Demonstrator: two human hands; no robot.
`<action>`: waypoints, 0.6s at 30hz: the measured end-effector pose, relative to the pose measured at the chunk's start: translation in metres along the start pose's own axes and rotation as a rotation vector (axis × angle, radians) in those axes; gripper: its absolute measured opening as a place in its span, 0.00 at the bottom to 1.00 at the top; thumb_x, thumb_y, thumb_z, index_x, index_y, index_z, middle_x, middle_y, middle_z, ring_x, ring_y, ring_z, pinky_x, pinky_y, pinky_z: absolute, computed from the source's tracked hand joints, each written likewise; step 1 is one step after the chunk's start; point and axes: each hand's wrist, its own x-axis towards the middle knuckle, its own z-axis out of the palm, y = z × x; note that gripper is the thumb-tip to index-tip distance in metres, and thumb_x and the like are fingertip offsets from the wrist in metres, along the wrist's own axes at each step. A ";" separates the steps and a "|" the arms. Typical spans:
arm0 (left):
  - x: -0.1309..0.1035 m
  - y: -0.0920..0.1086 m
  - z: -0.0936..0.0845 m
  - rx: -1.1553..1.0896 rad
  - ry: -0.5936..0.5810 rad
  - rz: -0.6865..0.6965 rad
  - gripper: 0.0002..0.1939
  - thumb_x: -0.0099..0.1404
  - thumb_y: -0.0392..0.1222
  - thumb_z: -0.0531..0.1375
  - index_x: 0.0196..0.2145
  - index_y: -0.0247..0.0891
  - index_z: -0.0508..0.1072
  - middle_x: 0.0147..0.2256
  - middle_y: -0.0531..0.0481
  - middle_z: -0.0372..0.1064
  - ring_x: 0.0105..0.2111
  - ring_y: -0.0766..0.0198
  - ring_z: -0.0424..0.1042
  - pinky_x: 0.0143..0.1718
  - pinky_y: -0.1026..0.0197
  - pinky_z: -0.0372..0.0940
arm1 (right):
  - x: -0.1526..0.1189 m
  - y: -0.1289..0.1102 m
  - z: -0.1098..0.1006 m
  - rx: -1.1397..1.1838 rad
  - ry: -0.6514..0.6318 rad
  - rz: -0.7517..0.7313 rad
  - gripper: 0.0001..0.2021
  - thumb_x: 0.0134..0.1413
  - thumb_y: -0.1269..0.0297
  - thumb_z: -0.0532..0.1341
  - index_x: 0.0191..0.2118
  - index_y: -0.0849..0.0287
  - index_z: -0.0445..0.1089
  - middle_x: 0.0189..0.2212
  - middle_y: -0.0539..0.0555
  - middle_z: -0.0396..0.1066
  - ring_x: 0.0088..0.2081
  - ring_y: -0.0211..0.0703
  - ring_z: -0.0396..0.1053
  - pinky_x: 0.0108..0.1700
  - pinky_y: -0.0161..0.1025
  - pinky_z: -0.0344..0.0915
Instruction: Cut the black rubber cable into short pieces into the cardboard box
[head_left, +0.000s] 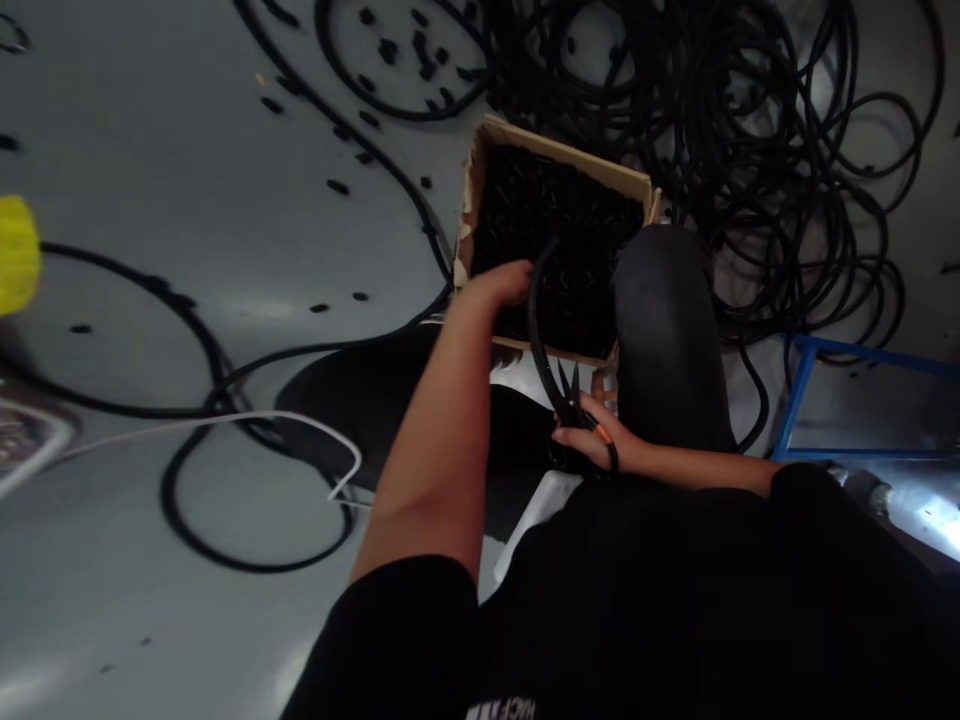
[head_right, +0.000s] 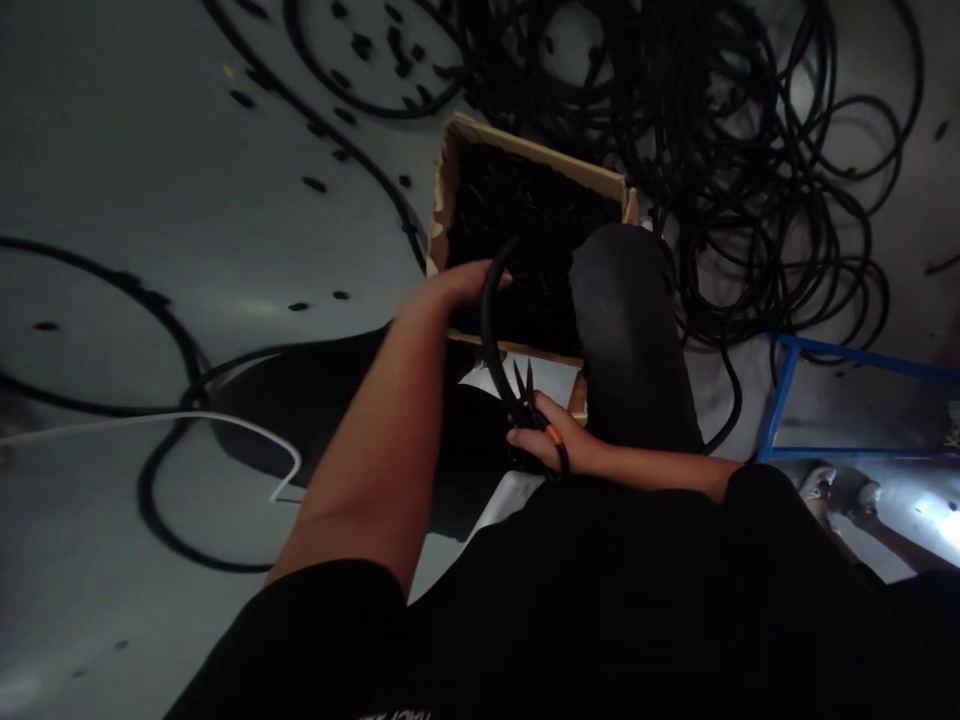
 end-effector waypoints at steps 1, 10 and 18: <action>-0.016 -0.002 -0.016 -0.034 -0.016 -0.077 0.16 0.75 0.47 0.63 0.51 0.37 0.87 0.42 0.37 0.88 0.54 0.35 0.87 0.63 0.37 0.80 | -0.002 0.000 0.000 -0.028 0.001 -0.015 0.22 0.61 0.48 0.74 0.50 0.52 0.67 0.42 0.49 0.70 0.45 0.46 0.70 0.52 0.46 0.70; -0.180 0.031 -0.009 -0.926 0.162 0.192 0.36 0.77 0.75 0.64 0.64 0.43 0.81 0.42 0.44 0.87 0.44 0.50 0.87 0.53 0.45 0.81 | 0.006 -0.007 0.009 -0.211 -0.012 -0.139 0.19 0.66 0.51 0.72 0.52 0.51 0.65 0.42 0.48 0.67 0.47 0.46 0.67 0.56 0.47 0.70; -0.189 -0.020 -0.044 -0.842 0.861 0.101 0.22 0.83 0.63 0.56 0.63 0.47 0.70 0.33 0.57 0.63 0.27 0.64 0.58 0.30 0.58 0.56 | -0.004 -0.057 0.019 -0.198 -0.062 -0.237 0.27 0.64 0.49 0.78 0.59 0.51 0.68 0.49 0.52 0.72 0.51 0.48 0.74 0.63 0.52 0.75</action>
